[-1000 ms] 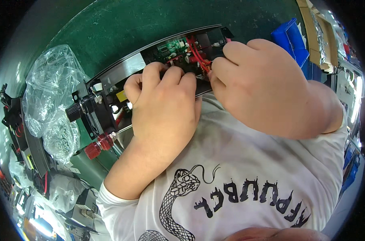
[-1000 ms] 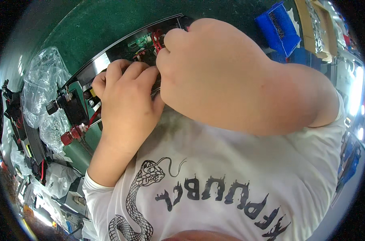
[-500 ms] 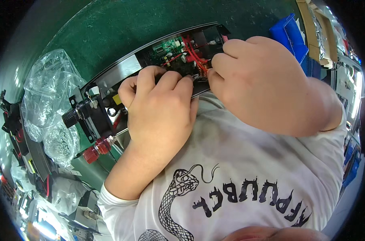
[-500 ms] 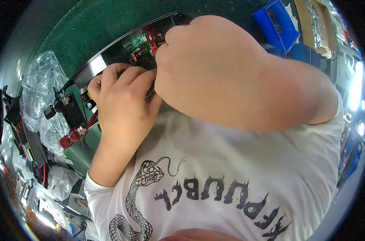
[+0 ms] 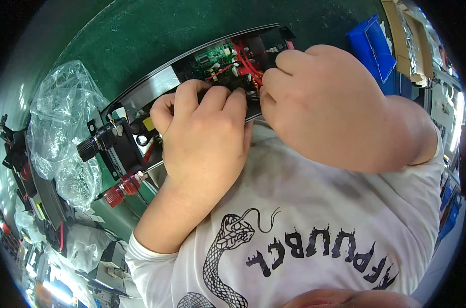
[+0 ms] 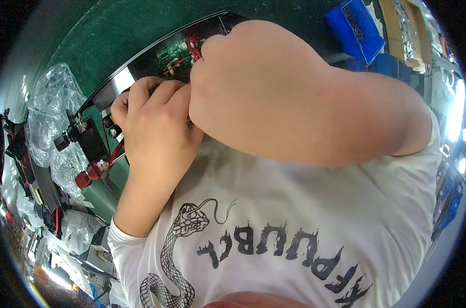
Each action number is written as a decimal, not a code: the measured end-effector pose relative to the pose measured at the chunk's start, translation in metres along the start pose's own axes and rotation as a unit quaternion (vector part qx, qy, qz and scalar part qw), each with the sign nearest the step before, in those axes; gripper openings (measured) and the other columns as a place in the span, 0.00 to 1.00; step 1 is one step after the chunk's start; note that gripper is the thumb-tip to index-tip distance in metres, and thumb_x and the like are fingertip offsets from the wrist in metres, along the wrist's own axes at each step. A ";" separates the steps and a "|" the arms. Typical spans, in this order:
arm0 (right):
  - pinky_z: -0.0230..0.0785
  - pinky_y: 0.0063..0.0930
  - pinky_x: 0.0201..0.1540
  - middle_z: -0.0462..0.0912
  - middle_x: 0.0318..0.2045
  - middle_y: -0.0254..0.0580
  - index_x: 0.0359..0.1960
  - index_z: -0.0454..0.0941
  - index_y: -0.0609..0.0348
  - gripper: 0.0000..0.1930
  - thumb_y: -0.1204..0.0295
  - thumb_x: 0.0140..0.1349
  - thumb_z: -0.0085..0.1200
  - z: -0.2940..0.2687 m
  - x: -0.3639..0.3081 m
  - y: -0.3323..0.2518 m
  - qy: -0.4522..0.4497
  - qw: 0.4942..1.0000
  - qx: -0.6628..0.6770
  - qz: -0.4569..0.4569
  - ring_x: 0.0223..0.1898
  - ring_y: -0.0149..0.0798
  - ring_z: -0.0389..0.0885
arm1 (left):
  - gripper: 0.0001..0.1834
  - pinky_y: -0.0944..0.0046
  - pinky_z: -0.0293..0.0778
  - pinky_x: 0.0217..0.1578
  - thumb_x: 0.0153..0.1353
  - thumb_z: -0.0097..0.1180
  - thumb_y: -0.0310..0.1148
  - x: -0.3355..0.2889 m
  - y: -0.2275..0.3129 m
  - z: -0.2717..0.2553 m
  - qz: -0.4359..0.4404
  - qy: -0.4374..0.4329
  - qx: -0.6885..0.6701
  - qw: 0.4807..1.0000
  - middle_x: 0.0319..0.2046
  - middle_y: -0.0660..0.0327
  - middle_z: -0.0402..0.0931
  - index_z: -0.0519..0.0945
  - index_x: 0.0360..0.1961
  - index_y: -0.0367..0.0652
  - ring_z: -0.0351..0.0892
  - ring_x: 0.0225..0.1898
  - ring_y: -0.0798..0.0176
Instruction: Assembling electronic components, connecting wires, and seating a circuit board into a plastic housing.
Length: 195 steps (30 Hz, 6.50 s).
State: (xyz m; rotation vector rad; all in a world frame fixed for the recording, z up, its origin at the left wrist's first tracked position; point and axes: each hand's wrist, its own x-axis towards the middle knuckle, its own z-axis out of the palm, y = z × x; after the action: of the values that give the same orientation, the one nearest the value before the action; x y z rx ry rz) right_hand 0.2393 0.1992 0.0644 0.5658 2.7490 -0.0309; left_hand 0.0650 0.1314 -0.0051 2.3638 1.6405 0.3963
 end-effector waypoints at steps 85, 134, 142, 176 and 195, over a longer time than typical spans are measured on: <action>0.70 0.27 0.30 0.76 0.24 0.32 0.24 0.81 0.56 0.06 0.68 0.48 0.57 0.000 -0.007 0.016 -0.053 0.991 0.096 -0.077 0.33 0.36 0.76 | 0.17 0.49 0.63 0.54 0.47 0.68 0.35 0.001 0.002 -0.003 0.001 -0.034 0.010 0.999 0.35 0.70 0.79 0.87 0.42 0.54 0.75 0.48 0.59; 0.69 0.27 0.32 0.80 0.28 0.43 0.43 0.86 0.62 0.08 0.77 0.63 0.63 0.089 -0.070 0.039 0.320 0.854 0.202 0.357 0.28 0.38 0.79 | 0.19 0.48 0.61 0.56 0.43 0.72 0.37 0.007 0.007 -0.007 -0.010 -0.082 0.000 0.997 0.38 0.69 0.82 0.84 0.40 0.51 0.75 0.53 0.59; 0.71 0.25 0.33 0.83 0.31 0.43 0.45 0.86 0.60 0.09 0.76 0.63 0.63 0.138 -0.057 0.045 0.393 0.808 0.246 0.364 0.30 0.38 0.81 | 0.18 0.49 0.61 0.57 0.45 0.71 0.37 0.002 0.009 -0.001 -0.012 -0.049 0.018 0.999 0.33 0.68 0.82 0.83 0.40 0.52 0.76 0.51 0.60; 0.73 0.27 0.34 0.83 0.31 0.44 0.44 0.86 0.61 0.09 0.74 0.64 0.63 0.157 -0.050 0.051 0.435 0.788 0.267 0.345 0.31 0.40 0.81 | 0.10 0.54 0.70 0.47 0.50 0.62 0.33 -0.003 0.012 0.012 0.083 0.051 0.044 0.994 0.38 0.66 0.77 0.82 0.36 0.50 0.75 0.45 0.58; 0.63 0.40 0.68 0.77 0.61 0.45 0.62 0.79 0.51 0.20 0.68 0.68 0.58 0.154 -0.052 0.045 0.372 0.826 0.052 0.420 0.64 0.49 0.72 | 0.09 0.58 0.72 0.31 0.47 0.65 0.30 -0.123 -0.057 -0.033 0.050 0.102 0.002 0.994 0.29 0.64 0.79 0.84 0.33 0.51 0.80 0.32 0.58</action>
State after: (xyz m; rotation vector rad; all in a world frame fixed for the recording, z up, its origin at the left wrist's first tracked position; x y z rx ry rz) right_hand 0.3503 0.2070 -0.0623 2.1526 2.8691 0.3113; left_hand -0.0377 0.0370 -0.0047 2.4859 1.6105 0.6748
